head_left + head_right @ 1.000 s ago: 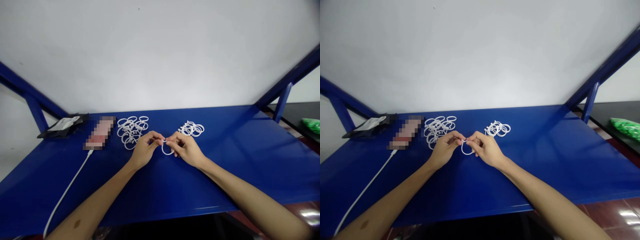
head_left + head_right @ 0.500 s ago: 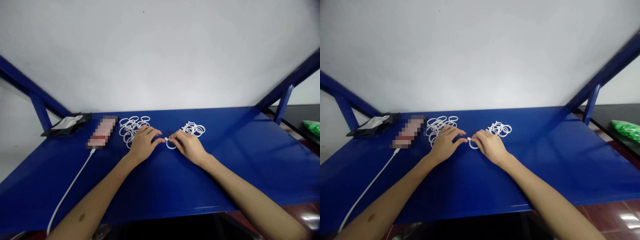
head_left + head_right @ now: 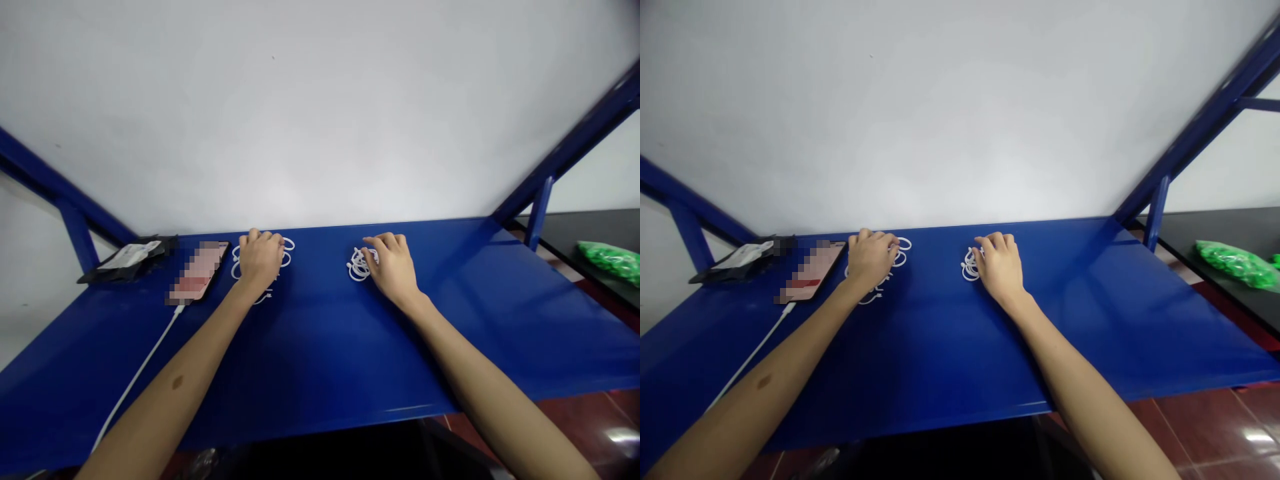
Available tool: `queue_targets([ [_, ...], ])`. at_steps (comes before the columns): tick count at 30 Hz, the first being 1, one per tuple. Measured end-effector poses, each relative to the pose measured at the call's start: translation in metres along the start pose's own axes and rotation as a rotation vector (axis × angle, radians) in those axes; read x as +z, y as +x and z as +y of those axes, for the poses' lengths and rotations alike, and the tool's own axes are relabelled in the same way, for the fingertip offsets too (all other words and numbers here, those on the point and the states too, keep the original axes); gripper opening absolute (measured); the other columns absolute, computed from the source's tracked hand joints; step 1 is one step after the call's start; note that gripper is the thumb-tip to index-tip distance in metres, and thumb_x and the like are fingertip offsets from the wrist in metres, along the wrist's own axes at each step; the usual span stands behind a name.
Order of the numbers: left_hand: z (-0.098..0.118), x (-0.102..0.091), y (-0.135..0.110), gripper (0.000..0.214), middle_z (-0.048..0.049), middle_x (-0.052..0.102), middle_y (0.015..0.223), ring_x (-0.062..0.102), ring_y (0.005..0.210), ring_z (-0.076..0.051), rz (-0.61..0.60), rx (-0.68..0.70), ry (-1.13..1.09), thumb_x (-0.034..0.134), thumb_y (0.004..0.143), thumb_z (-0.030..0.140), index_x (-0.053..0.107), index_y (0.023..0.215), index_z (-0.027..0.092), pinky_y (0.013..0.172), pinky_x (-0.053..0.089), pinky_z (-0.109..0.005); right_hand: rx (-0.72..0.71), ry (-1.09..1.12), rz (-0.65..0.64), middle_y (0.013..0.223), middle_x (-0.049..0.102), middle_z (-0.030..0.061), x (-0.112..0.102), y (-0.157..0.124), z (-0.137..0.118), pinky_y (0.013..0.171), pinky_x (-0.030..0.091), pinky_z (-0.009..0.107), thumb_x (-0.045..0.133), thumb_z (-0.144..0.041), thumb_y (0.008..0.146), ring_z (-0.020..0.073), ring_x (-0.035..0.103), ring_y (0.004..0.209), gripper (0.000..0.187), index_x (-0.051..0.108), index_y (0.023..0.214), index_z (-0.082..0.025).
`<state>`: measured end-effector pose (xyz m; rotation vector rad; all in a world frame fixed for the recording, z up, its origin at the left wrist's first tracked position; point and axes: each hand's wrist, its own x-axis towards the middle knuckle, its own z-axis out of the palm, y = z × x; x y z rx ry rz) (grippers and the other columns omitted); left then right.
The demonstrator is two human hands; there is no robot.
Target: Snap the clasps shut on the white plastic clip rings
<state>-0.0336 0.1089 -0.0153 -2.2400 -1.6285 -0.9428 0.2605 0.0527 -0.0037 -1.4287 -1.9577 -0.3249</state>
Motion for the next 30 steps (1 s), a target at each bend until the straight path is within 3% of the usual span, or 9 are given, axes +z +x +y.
queue_targets([
  [4, 0.025, -0.025, -0.013, 0.019, -0.0063, 0.074, 0.096, 0.057, 0.094, -0.027, -0.133, 0.16, -0.228, 0.053, 0.098, 0.032, 0.071, 0.094, 0.024, 0.088, 0.044, -0.045, -0.05, 0.24, -0.035, 0.113, 0.066, 0.0147, -0.006, -0.005, -0.024, 0.091, 0.052, 0.051, 0.051, -0.029, 0.101, 0.031, 0.056, 0.105, 0.029, 0.066, 0.124, -0.02],
  [7, 0.051, -0.041, -0.032, 0.016, -0.0032, 0.074, 0.097, 0.061, 0.093, -0.022, -0.236, 0.211, -0.469, 0.055, 0.099, 0.028, 0.069, 0.097, 0.023, 0.09, 0.047, -0.04, -0.034, 0.518, -0.206, 0.117, 0.068, 0.0119, -0.009, -0.011, -0.04, 0.091, 0.054, 0.045, 0.052, -0.031, 0.101, 0.0249, 0.063, 0.1, 0.031, 0.06, 0.13, -0.02],
  [10, 0.066, -0.048, -0.051, 0.013, -0.0019, 0.072, 0.094, 0.062, 0.09, -0.019, -0.209, 0.135, -0.638, 0.057, 0.098, 0.026, 0.069, 0.094, 0.023, 0.085, 0.05, -0.035, 0.06, 0.795, -0.461, 0.093, 0.072, 0.0046, -0.008, -0.017, -0.052, 0.075, 0.056, 0.034, 0.051, -0.032, 0.102, 0.0169, 0.068, 0.077, 0.025, 0.061, 0.121, -0.02],
  [12, 0.07, -0.047, -0.059, 0.01, -0.0015, 0.072, 0.094, 0.063, 0.085, -0.017, -0.207, 0.042, -0.731, 0.06, 0.096, 0.027, 0.069, 0.094, 0.023, 0.08, 0.051, -0.033, 0.139, 0.913, -0.555, 0.076, 0.068, -0.0005, -0.007, -0.021, -0.058, 0.064, 0.054, 0.028, 0.05, -0.034, 0.102, 0.0132, 0.065, 0.063, 0.022, 0.063, 0.112, -0.02],
  [15, 0.07, -0.042, -0.064, 0.007, -0.0015, 0.071, 0.094, 0.065, 0.081, -0.016, -0.235, -0.099, -0.868, 0.064, 0.093, 0.027, 0.068, 0.097, 0.023, 0.077, 0.052, -0.032, 0.219, 1.0, -0.555, 0.068, 0.062, -0.0036, -0.004, -0.026, -0.063, 0.055, 0.05, 0.023, 0.053, -0.04, 0.1, 0.0106, 0.06, 0.054, 0.023, 0.063, 0.104, -0.02],
  [19, 0.07, -0.037, -0.066, 0.008, -0.0024, 0.071, 0.093, 0.066, 0.08, -0.016, -0.21, -0.196, -0.901, 0.064, 0.089, 0.02, 0.067, 0.096, 0.022, 0.075, 0.053, -0.032, 0.215, 1.016, -0.533, 0.063, 0.058, -0.0048, -0.005, -0.029, -0.065, 0.05, 0.047, 0.021, 0.057, -0.042, 0.099, 0.0096, 0.058, 0.051, 0.024, 0.064, 0.098, -0.02],
  [25, 0.074, -0.04, -0.071, 0.009, -0.0004, 0.07, 0.085, 0.064, 0.08, -0.016, -0.134, -0.13, -0.797, 0.062, 0.089, 0.015, 0.067, 0.087, 0.022, 0.077, 0.052, -0.033, 0.094, 0.985, -0.562, 0.065, 0.061, -0.003, -0.013, -0.028, -0.065, 0.051, 0.046, 0.021, 0.057, -0.04, 0.1, 0.0089, 0.057, 0.052, 0.023, 0.067, 0.095, -0.019],
  [30, 0.072, -0.039, -0.07, 0.01, 0.0005, 0.069, 0.081, 0.062, 0.08, -0.018, -0.165, -0.098, -0.712, 0.063, 0.09, 0.014, 0.067, 0.086, 0.022, 0.077, 0.051, -0.033, -0.026, 0.877, -0.528, 0.07, 0.066, -0.0008, -0.014, -0.027, -0.062, 0.053, 0.046, 0.022, 0.054, -0.036, 0.102, 0.0097, 0.057, 0.054, 0.022, 0.067, 0.098, -0.019],
])
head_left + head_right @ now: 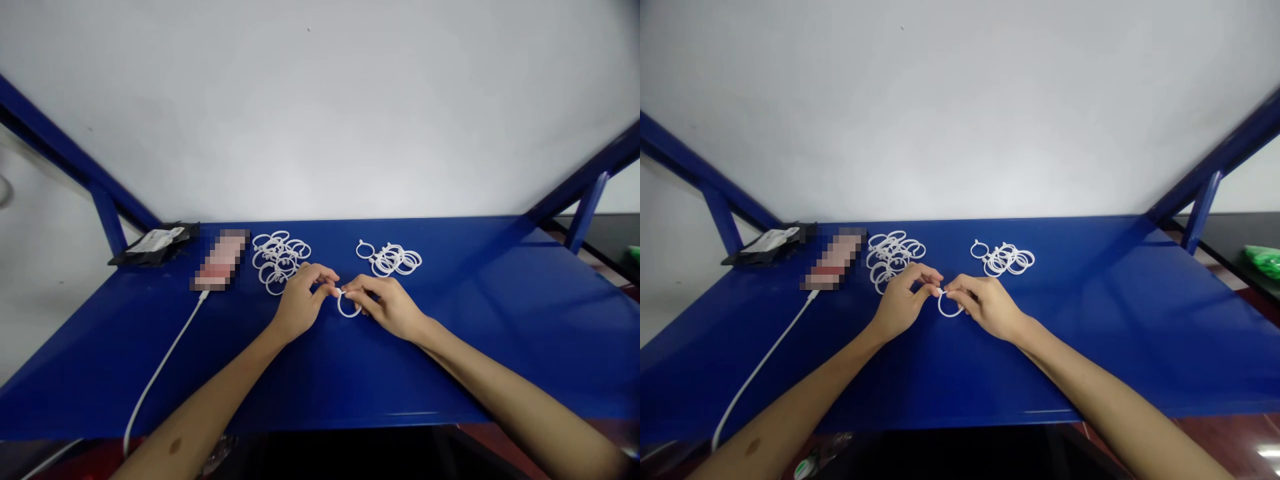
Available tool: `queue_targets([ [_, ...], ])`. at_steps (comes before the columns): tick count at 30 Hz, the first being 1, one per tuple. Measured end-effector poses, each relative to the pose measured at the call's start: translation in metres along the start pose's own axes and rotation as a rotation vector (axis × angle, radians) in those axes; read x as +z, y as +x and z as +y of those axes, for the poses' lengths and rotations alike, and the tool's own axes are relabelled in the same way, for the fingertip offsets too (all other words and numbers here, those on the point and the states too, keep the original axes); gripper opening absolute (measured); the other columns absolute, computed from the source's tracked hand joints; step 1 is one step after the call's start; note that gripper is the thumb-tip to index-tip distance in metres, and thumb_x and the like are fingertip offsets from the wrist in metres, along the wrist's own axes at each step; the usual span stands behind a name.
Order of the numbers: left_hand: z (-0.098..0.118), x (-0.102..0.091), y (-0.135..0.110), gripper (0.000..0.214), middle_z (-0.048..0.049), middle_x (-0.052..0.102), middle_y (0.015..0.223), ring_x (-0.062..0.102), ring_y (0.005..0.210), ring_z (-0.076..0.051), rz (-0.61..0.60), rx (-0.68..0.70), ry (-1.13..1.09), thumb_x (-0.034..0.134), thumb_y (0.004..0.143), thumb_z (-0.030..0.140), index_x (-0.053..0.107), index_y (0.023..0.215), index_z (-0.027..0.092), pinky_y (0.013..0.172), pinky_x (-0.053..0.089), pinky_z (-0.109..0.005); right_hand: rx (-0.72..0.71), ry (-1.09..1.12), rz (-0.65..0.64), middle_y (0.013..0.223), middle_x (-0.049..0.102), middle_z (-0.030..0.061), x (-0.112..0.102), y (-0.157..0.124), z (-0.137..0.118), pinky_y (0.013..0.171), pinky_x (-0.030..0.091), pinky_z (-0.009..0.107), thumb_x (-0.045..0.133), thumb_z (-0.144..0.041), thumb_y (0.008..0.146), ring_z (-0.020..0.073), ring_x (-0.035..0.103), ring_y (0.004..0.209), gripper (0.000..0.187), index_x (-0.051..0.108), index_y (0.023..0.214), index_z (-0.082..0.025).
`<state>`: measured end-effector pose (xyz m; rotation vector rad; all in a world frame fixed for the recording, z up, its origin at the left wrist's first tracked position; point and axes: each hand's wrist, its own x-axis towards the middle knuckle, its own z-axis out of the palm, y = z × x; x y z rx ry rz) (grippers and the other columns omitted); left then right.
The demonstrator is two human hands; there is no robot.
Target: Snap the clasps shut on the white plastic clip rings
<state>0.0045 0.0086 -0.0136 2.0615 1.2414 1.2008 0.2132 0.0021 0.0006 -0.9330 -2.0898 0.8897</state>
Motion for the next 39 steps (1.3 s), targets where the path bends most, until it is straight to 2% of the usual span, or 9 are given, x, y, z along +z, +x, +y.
queue_targets([
  [4, -0.008, 0.0, 0.004, 0.005, 0.0003, 0.069, 0.082, 0.06, 0.088, -0.021, -0.032, 0.049, 0.154, 0.071, 0.088, 0.021, 0.066, 0.09, 0.022, 0.085, 0.049, -0.038, -0.072, -0.143, 0.038, 0.089, 0.073, 0.0038, -0.001, 0.004, 0.01, 0.068, 0.053, 0.028, 0.052, -0.029, 0.103, 0.0141, 0.066, 0.071, 0.018, 0.068, 0.101, -0.02],
  [8, -0.02, -0.003, 0.012, 0.01, -0.0062, 0.07, 0.095, 0.057, 0.098, -0.027, 0.022, 0.112, 0.445, 0.065, 0.093, 0.028, 0.067, 0.099, 0.021, 0.093, 0.046, -0.045, -0.08, -0.355, 0.16, 0.097, 0.072, 0.0069, -0.008, 0.009, 0.023, 0.082, 0.054, 0.036, 0.055, -0.026, 0.101, 0.0204, 0.067, 0.088, 0.016, 0.07, 0.099, -0.02],
  [13, -0.04, -0.014, 0.022, 0.028, -0.016, 0.063, 0.125, 0.05, 0.116, -0.039, 0.109, -0.015, 0.777, 0.062, 0.092, 0.031, 0.068, 0.116, 0.018, 0.094, 0.043, -0.054, -0.055, -0.671, 0.396, 0.097, 0.069, 0.0111, -0.027, 0.013, 0.039, 0.082, 0.053, 0.042, 0.052, -0.027, 0.101, 0.0261, 0.059, 0.09, 0.024, 0.074, 0.106, -0.018],
  [17, -0.047, -0.019, 0.024, 0.021, -0.0135, 0.063, 0.125, 0.049, 0.117, -0.038, 0.066, -0.1, 0.868, 0.058, 0.093, 0.027, 0.073, 0.106, 0.018, 0.092, 0.043, -0.053, 0.006, -0.831, 0.487, 0.095, 0.068, 0.0125, -0.041, 0.014, 0.053, 0.079, 0.052, 0.043, 0.051, -0.027, 0.1, 0.0279, 0.053, 0.089, 0.028, 0.075, 0.112, -0.018],
  [22, -0.046, -0.021, 0.024, 0.017, -0.0117, 0.067, 0.117, 0.05, 0.113, -0.036, 0.05, -0.067, 0.872, 0.058, 0.094, 0.026, 0.074, 0.097, 0.02, 0.089, 0.042, -0.051, 0.002, -0.884, 0.531, 0.103, 0.065, 0.0161, -0.041, 0.014, 0.055, 0.085, 0.052, 0.048, 0.054, -0.028, 0.098, 0.0302, 0.051, 0.095, 0.03, 0.073, 0.118, -0.014],
  [28, -0.02, -0.016, 0.017, 0.015, -0.0085, 0.07, 0.109, 0.051, 0.108, -0.032, 0.091, 0.048, 0.723, 0.059, 0.096, 0.026, 0.073, 0.098, 0.023, 0.09, 0.038, -0.05, -0.157, -0.759, 0.385, 0.111, 0.063, 0.0157, -0.021, 0.01, 0.021, 0.087, 0.054, 0.047, 0.054, -0.027, 0.099, 0.0289, 0.054, 0.1, 0.031, 0.065, 0.126, -0.015],
  [33, 0.011, -0.009, 0.007, 0.013, -0.0013, 0.071, 0.094, 0.058, 0.094, -0.022, -0.068, -0.023, 0.209, 0.058, 0.096, 0.026, 0.07, 0.092, 0.023, 0.091, 0.044, -0.041, -0.294, -0.568, 0.15, 0.12, 0.065, 0.0141, -0.004, 0.007, 0.005, 0.091, 0.054, 0.044, 0.05, -0.028, 0.102, 0.0259, 0.061, 0.106, 0.028, 0.06, 0.127, -0.019],
  [37, 0.015, -0.009, 0.003, 0.019, -0.0004, 0.071, 0.098, 0.063, 0.086, -0.017, -0.139, -0.223, -0.134, 0.055, 0.097, 0.035, 0.069, 0.099, 0.024, 0.082, 0.049, -0.033, -0.162, -0.27, 0.127, 0.102, 0.072, 0.0071, 0.004, 0.004, 0.002, 0.081, 0.055, 0.033, 0.047, -0.027, 0.105, 0.0183, 0.068, 0.09, 0.019, 0.062, 0.114, -0.02],
  [39, 0.012, -0.01, 0.002, 0.021, -0.0011, 0.071, 0.101, 0.064, 0.087, -0.016, -0.152, -0.251, -0.251, 0.058, 0.095, 0.039, 0.069, 0.104, 0.024, 0.081, 0.05, -0.032, -0.042, -0.109, 0.16, 0.088, 0.072, 0.0025, 0.007, 0.002, 0.0, 0.073, 0.054, 0.028, 0.05, -0.029, 0.103, 0.0146, 0.068, 0.077, 0.015, 0.061, 0.11, -0.021],
])
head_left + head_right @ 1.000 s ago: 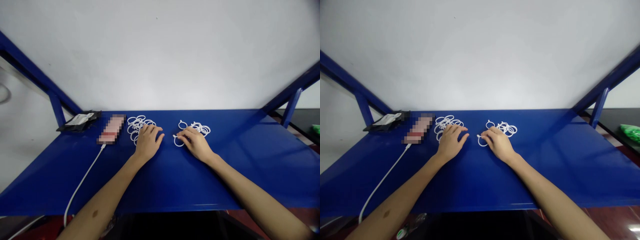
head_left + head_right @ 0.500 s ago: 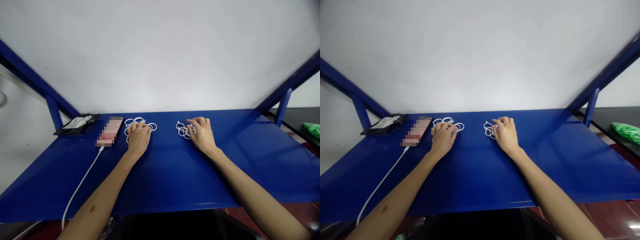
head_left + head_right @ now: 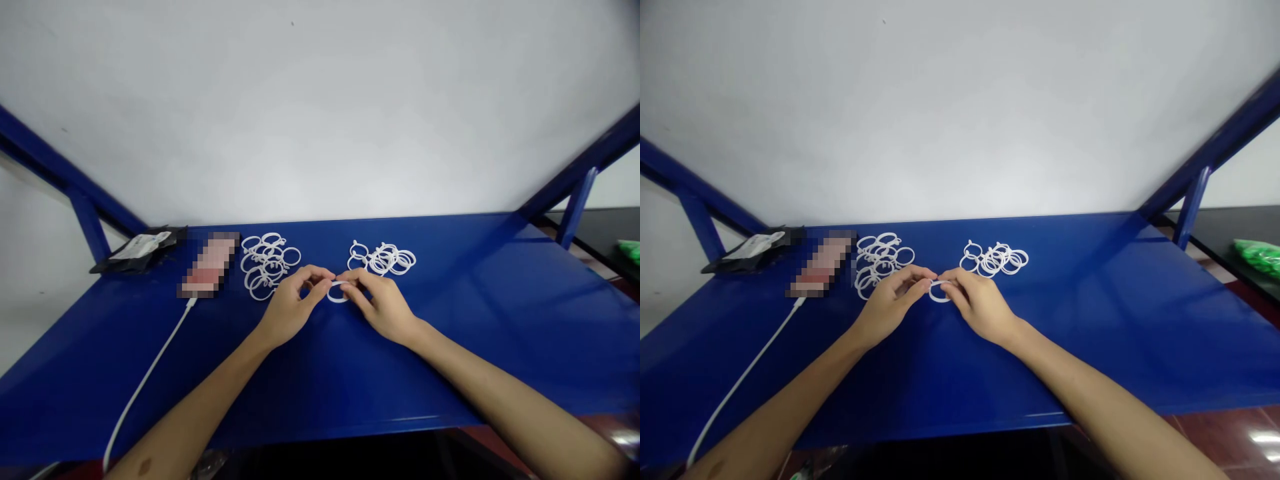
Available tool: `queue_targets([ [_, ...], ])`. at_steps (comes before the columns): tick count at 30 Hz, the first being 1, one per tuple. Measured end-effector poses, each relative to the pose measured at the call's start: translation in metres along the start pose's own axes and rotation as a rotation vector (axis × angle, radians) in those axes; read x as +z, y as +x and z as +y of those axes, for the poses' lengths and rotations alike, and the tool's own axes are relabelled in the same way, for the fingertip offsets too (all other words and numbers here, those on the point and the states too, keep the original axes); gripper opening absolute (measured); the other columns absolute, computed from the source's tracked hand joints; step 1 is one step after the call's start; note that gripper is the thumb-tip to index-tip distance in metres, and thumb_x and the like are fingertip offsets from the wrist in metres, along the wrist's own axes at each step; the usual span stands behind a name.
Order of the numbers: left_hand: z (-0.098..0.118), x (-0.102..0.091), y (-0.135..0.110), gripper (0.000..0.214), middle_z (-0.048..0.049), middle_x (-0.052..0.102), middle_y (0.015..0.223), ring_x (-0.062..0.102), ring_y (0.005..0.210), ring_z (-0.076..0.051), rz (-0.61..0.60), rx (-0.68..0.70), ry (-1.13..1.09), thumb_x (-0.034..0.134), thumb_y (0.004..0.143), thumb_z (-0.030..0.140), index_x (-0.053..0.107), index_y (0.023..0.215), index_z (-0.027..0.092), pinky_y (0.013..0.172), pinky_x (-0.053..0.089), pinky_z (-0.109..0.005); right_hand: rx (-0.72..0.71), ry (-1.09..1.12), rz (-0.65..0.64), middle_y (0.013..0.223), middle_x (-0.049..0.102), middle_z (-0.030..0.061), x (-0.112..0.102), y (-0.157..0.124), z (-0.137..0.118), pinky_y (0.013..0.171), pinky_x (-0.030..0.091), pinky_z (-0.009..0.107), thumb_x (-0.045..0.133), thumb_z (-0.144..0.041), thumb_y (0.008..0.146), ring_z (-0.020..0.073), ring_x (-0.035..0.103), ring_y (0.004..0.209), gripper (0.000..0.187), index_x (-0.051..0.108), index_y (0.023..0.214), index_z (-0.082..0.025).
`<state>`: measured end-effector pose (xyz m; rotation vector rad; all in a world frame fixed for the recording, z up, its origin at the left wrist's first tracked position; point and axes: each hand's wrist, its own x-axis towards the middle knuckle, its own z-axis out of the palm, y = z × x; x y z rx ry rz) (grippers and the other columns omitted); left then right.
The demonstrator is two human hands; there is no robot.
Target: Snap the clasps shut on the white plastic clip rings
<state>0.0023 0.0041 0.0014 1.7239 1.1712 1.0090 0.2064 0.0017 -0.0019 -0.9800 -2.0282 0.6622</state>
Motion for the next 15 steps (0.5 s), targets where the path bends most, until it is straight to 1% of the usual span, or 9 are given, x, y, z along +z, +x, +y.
queue_targets([
  [2, -0.004, -0.001, 0.0, 0.022, -0.0012, 0.072, 0.1, 0.065, 0.088, -0.016, -0.036, 0.009, -0.075, 0.062, 0.093, 0.042, 0.07, 0.104, 0.024, 0.081, 0.05, -0.031, 0.111, 0.125, 0.006, 0.076, 0.069, -0.0016, 0.003, -0.001, -0.004, 0.065, 0.051, 0.025, 0.052, -0.031, 0.103, 0.0117, 0.063, 0.064, 0.014, 0.061, 0.107, -0.021],
  [3, -0.006, -0.002, 0.001, 0.023, -0.0011, 0.072, 0.098, 0.065, 0.087, -0.016, -0.05, 0.012, -0.096, 0.064, 0.092, 0.043, 0.071, 0.102, 0.024, 0.081, 0.05, -0.03, 0.148, 0.175, -0.003, 0.073, 0.068, -0.0026, 0.004, -0.001, -0.005, 0.062, 0.049, 0.024, 0.052, -0.032, 0.102, 0.011, 0.061, 0.061, 0.015, 0.06, 0.106, -0.021],
  [6, -0.011, -0.003, 0.003, 0.025, -0.0005, 0.071, 0.09, 0.063, 0.081, -0.015, -0.068, -0.002, -0.127, 0.067, 0.089, 0.047, 0.071, 0.096, 0.023, 0.076, 0.048, -0.028, 0.208, 0.271, -0.057, 0.071, 0.066, -0.0029, 0.006, -0.002, -0.008, 0.059, 0.047, 0.023, 0.052, -0.037, 0.102, 0.0104, 0.059, 0.06, 0.018, 0.061, 0.099, -0.021],
  [9, -0.016, -0.005, 0.004, 0.027, 0.0001, 0.069, 0.084, 0.061, 0.076, -0.015, -0.059, 0.003, -0.118, 0.07, 0.087, 0.049, 0.071, 0.091, 0.022, 0.073, 0.047, -0.028, 0.211, 0.287, -0.093, 0.07, 0.065, -0.003, 0.006, -0.003, -0.009, 0.058, 0.045, 0.023, 0.054, -0.038, 0.101, 0.01, 0.057, 0.058, 0.02, 0.062, 0.096, -0.021],
  [11, -0.018, -0.005, 0.005, 0.027, 0.0003, 0.068, 0.081, 0.06, 0.073, -0.015, -0.034, 0.023, -0.07, 0.071, 0.085, 0.049, 0.071, 0.09, 0.022, 0.072, 0.046, -0.029, 0.188, 0.274, -0.106, 0.07, 0.064, -0.0028, 0.005, -0.004, -0.01, 0.057, 0.044, 0.023, 0.054, -0.036, 0.101, 0.0101, 0.057, 0.059, 0.019, 0.062, 0.095, -0.02],
  [15, -0.021, -0.007, 0.003, 0.023, -0.0003, 0.067, 0.082, 0.059, 0.072, -0.015, -0.009, 0.049, 0.042, 0.069, 0.087, 0.045, 0.071, 0.087, 0.022, 0.07, 0.045, -0.029, 0.12, 0.213, -0.123, 0.072, 0.064, -0.0019, 0.003, -0.006, -0.011, 0.056, 0.043, 0.023, 0.052, -0.032, 0.102, 0.0106, 0.058, 0.061, 0.018, 0.063, 0.096, -0.019],
])
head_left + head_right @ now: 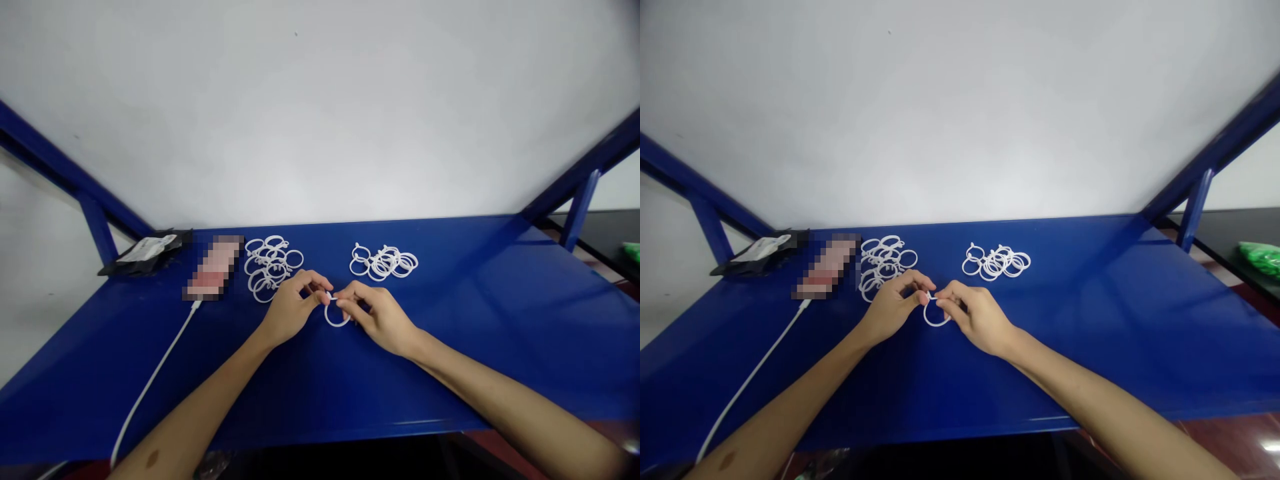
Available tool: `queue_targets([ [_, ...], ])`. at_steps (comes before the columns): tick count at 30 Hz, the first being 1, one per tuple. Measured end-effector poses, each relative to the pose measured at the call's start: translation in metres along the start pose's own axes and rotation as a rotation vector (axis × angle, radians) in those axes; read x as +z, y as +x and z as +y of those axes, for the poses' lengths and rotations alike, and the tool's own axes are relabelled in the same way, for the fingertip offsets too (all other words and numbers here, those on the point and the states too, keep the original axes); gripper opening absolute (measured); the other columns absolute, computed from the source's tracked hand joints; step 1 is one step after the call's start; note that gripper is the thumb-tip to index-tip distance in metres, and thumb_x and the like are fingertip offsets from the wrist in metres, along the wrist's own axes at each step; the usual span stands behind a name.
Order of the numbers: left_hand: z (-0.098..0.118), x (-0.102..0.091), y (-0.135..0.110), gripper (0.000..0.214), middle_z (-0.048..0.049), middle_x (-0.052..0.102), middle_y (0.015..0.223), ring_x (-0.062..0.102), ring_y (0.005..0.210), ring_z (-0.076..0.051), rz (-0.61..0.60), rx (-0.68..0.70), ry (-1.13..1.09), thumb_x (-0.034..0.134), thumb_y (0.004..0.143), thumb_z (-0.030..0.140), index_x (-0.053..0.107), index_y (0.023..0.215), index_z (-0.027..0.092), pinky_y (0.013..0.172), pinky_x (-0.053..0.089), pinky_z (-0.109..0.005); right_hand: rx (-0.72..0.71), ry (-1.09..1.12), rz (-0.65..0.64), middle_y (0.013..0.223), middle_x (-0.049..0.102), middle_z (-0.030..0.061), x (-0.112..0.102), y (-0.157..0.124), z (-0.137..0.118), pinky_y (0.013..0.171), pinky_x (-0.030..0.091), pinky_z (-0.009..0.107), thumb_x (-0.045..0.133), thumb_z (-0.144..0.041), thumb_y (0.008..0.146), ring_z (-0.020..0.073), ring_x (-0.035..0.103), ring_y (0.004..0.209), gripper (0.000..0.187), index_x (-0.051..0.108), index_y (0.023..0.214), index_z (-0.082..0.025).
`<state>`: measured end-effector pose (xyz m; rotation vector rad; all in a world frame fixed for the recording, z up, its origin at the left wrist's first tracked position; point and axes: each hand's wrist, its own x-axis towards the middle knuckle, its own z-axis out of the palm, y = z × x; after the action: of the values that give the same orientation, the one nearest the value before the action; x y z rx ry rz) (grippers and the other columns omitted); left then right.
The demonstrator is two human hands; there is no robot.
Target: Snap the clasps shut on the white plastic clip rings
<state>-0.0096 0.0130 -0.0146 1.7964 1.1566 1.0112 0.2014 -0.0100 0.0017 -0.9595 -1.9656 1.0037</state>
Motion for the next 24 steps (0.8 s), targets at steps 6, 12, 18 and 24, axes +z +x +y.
queue_targets([
  [6, 0.0, -0.002, 0.005, 0.007, -0.0002, 0.068, 0.084, 0.059, 0.083, -0.019, -0.028, 0.087, 0.238, 0.068, 0.089, 0.03, 0.07, 0.088, 0.023, 0.081, 0.049, -0.035, -0.134, -0.218, -0.035, 0.087, 0.07, 0.003, -0.002, 0.0, 0.007, 0.067, 0.049, 0.026, 0.049, -0.028, 0.104, 0.0136, 0.064, 0.074, 0.018, 0.063, 0.099, -0.019],
  [12, -0.024, -0.012, 0.019, 0.028, -0.0148, 0.065, 0.118, 0.049, 0.115, -0.035, 0.251, 0.213, 0.902, 0.068, 0.09, 0.036, 0.07, 0.112, 0.019, 0.099, 0.041, -0.054, -0.186, -0.829, 0.204, 0.092, 0.069, 0.01, -0.02, 0.013, 0.019, 0.071, 0.05, 0.035, 0.044, -0.027, 0.105, 0.0228, 0.062, 0.084, 0.028, 0.07, 0.099, -0.018],
  [18, -0.034, -0.017, 0.023, 0.019, -0.0157, 0.065, 0.116, 0.048, 0.115, -0.038, 0.262, 0.194, 0.982, 0.057, 0.095, 0.027, 0.074, 0.094, 0.019, 0.095, 0.04, -0.057, -0.141, -1.011, 0.447, 0.096, 0.068, 0.012, -0.051, 0.021, 0.044, 0.071, 0.051, 0.04, 0.05, -0.028, 0.102, 0.0257, 0.056, 0.085, 0.026, 0.074, 0.109, -0.02],
  [24, -0.012, -0.011, 0.016, 0.017, -0.0073, 0.064, 0.118, 0.047, 0.11, -0.028, 0.204, 0.469, 0.88, 0.061, 0.094, 0.019, 0.076, 0.094, 0.027, 0.098, 0.042, -0.045, -0.158, -0.89, 0.446, 0.11, 0.066, 0.0162, -0.047, 0.02, 0.037, 0.086, 0.052, 0.05, 0.051, -0.031, 0.101, 0.03, 0.056, 0.099, 0.031, 0.067, 0.123, -0.017],
])
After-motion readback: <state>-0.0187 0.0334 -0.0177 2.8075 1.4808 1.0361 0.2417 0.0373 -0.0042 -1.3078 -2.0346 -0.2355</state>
